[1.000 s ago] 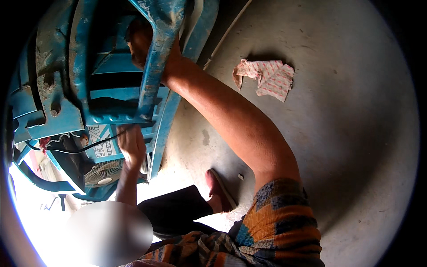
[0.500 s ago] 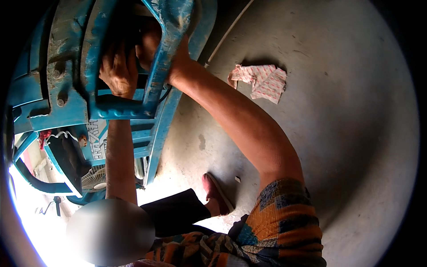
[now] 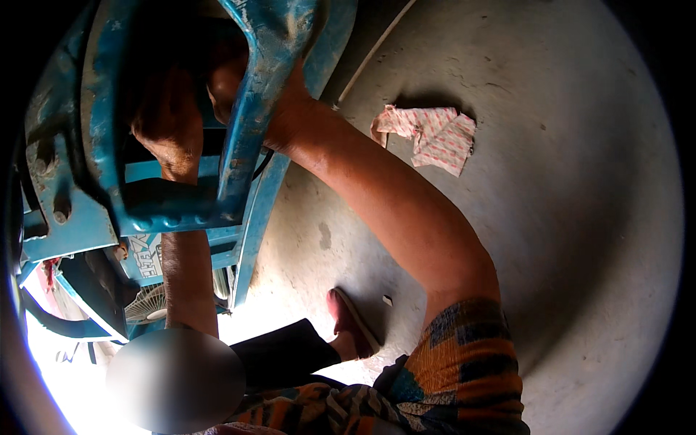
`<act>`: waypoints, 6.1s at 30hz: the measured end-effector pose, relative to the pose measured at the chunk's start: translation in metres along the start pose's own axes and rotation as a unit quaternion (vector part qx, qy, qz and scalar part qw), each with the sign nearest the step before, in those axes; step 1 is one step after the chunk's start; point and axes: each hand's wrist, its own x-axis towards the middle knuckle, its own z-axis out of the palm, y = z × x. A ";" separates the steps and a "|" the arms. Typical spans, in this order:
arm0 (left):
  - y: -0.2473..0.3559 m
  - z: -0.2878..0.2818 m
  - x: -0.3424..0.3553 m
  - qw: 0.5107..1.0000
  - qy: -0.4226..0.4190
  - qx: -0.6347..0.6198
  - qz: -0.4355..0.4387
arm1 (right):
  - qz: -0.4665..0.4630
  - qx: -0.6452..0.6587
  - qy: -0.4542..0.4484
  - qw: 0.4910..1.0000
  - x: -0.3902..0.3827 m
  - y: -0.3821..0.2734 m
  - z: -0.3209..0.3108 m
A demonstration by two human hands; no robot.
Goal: The person wipes a battery charger and a blue plastic funnel with a cloth, manipulates wiring components inside the frame of an electric tricycle by hand, and connects the charger to a power strip.
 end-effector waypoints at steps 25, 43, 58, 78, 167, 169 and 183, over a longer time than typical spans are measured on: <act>0.004 -0.012 -0.049 0.964 -0.220 0.143 -0.048 | 0.083 0.141 -0.012 0.986 -0.075 0.037 -0.046; -0.004 -0.365 -0.051 0.906 -0.026 0.344 -0.244 | 0.057 -0.283 -0.388 0.875 -0.221 0.179 -0.092; -0.141 -0.424 -0.124 0.662 0.213 -0.427 -0.578 | -0.040 0.213 -0.331 0.918 -0.020 -0.184 -0.102; -0.119 -0.396 -0.148 0.677 0.237 -0.432 -0.547 | -0.077 0.281 -0.303 0.907 0.166 -0.344 0.010; -0.494 -0.165 -0.124 0.581 -0.069 -0.394 -0.709 | 0.214 -0.339 -0.476 0.783 0.325 -0.489 0.138; -0.496 -0.195 -0.135 0.648 -0.045 -0.346 -0.677 | 0.225 -0.340 -0.466 0.785 0.324 -0.491 0.136; -0.468 -0.264 -0.155 0.597 -0.130 -0.391 -0.688 | 0.206 -0.323 -0.441 0.812 0.322 -0.489 0.138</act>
